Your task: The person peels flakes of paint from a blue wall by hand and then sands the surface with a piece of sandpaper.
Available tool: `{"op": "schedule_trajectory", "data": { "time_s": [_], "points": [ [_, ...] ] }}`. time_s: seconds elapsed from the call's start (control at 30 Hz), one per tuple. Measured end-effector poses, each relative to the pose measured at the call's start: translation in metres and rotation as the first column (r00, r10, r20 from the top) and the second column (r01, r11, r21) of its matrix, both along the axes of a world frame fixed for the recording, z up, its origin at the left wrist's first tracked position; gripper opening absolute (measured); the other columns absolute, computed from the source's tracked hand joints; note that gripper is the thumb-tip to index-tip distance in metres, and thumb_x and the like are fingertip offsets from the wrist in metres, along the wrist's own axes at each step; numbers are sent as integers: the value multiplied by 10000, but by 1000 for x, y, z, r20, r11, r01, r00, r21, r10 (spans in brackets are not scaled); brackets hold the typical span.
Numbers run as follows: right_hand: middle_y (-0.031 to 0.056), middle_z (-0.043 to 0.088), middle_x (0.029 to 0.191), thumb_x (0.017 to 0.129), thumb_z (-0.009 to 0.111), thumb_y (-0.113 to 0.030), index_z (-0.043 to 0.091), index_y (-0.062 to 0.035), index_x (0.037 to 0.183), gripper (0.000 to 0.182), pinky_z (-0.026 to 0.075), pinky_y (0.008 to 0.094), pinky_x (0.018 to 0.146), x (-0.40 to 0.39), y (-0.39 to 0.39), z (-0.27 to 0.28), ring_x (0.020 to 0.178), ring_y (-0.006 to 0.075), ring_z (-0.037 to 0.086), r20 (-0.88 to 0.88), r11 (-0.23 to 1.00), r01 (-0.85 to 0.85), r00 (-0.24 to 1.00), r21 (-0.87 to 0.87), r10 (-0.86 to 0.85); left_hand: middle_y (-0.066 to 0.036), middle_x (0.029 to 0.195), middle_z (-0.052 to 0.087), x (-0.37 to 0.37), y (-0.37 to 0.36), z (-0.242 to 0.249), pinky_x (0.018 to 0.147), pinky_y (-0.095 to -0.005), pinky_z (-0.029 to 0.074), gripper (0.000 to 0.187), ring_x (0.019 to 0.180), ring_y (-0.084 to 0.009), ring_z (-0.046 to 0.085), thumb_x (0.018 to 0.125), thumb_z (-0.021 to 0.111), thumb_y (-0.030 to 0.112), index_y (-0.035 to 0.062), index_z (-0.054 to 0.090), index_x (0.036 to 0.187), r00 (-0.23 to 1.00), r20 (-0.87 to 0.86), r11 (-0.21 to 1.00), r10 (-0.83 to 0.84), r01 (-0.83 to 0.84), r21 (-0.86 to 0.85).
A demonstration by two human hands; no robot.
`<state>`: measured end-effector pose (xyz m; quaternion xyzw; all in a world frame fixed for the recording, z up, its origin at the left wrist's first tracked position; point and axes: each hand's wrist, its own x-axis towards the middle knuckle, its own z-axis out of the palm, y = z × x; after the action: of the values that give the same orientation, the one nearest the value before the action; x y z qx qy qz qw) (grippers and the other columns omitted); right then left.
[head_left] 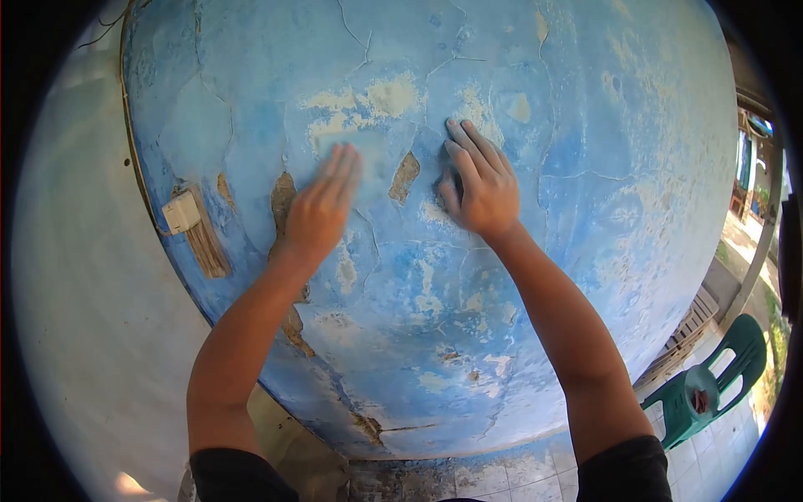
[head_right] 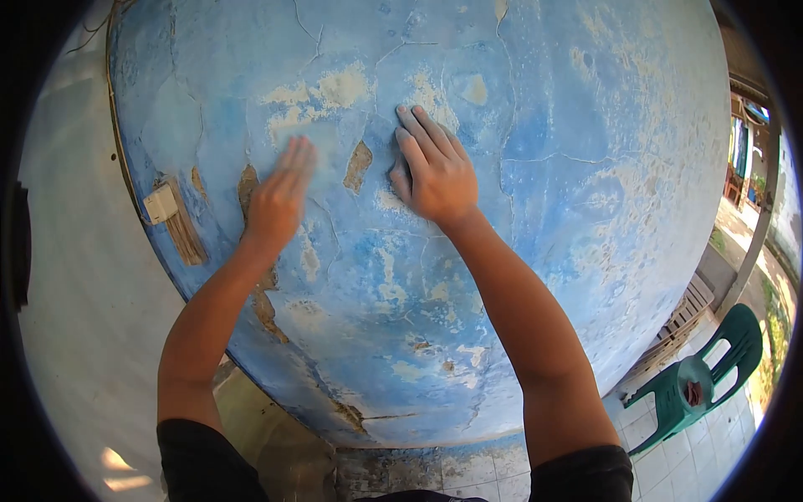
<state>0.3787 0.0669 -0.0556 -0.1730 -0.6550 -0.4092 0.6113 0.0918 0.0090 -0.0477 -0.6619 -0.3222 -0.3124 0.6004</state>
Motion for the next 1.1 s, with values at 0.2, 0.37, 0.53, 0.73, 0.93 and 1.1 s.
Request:
{"op": "schedule_trajectory", "data": {
  "time_s": [0.2, 0.37, 0.53, 0.73, 0.93, 1.1],
  "points": [
    [157, 684, 1494, 849, 703, -133, 695, -21, 1199, 368, 533, 456, 1125, 0, -1, 0, 1402, 340, 639, 0, 1000, 4, 1000, 9, -4, -172, 1553, 638, -5, 4, 14, 1109, -392, 596, 545, 1454, -309, 606, 948, 624, -103, 15, 659, 1479, 996, 74, 999, 49, -51, 21],
    [150, 667, 1520, 845, 703, -139, 691, -23, 1215, 387, 533, 457, 1123, 0, 4, -1, 1415, 339, 629, 17, 1000, 25, 1000, 6, -25, -180, 1538, 648, -10, 10, 0, 1110, -397, 594, 533, 1458, -334, 598, 983, 602, -92, -1, 627, 1507, 998, -58, 999, -38, 38, 7],
    [154, 659, 1529, 847, 695, -138, 689, -23, 1228, 397, 534, 462, 1123, 1, 3, -1, 1440, 338, 610, 16, 999, 39, 999, 0, -39, -191, 1527, 654, 25, 5, 1, 1138, -431, 573, 460, 1460, -341, 594, 1008, 610, -76, -13, 665, 1461, 945, 321, 996, -68, 45, 78],
    [151, 622, 1570, 908, 716, -200, 663, -28, 1297, 429, 495, 462, 1185, -2, -1, 1, 1474, 336, 576, 35, 1000, 19, 999, -7, -19, -186, 1564, 622, 19, 12, -44, 1203, -465, 522, 497, 1486, -336, 567, 996, 633, -62, -1, 635, 1489, 972, 212, 992, -105, 117, -47],
    [149, 613, 1581, 919, 731, -224, 654, -33, 1318, 449, 490, 450, 1193, 1, -3, 2, 1486, 333, 565, 58, 999, 21, 998, -39, -18, -173, 1561, 631, 36, -5, 8, 1198, -467, 528, 480, 1481, -318, 576, 999, 649, -30, 7, 652, 1477, 942, 324, 989, -92, 125, -84],
    [144, 616, 1579, 908, 735, -201, 656, -34, 1309, 441, 496, 449, 1187, -2, -1, 2, 1482, 331, 570, 39, 999, 5, 999, -39, -3, -180, 1541, 643, 24, 17, -22, 1169, -443, 552, 471, 1468, -337, 584, 1009, 614, -36, 6, 652, 1476, 976, 196, 995, -98, 98, 10]
  ]
}}
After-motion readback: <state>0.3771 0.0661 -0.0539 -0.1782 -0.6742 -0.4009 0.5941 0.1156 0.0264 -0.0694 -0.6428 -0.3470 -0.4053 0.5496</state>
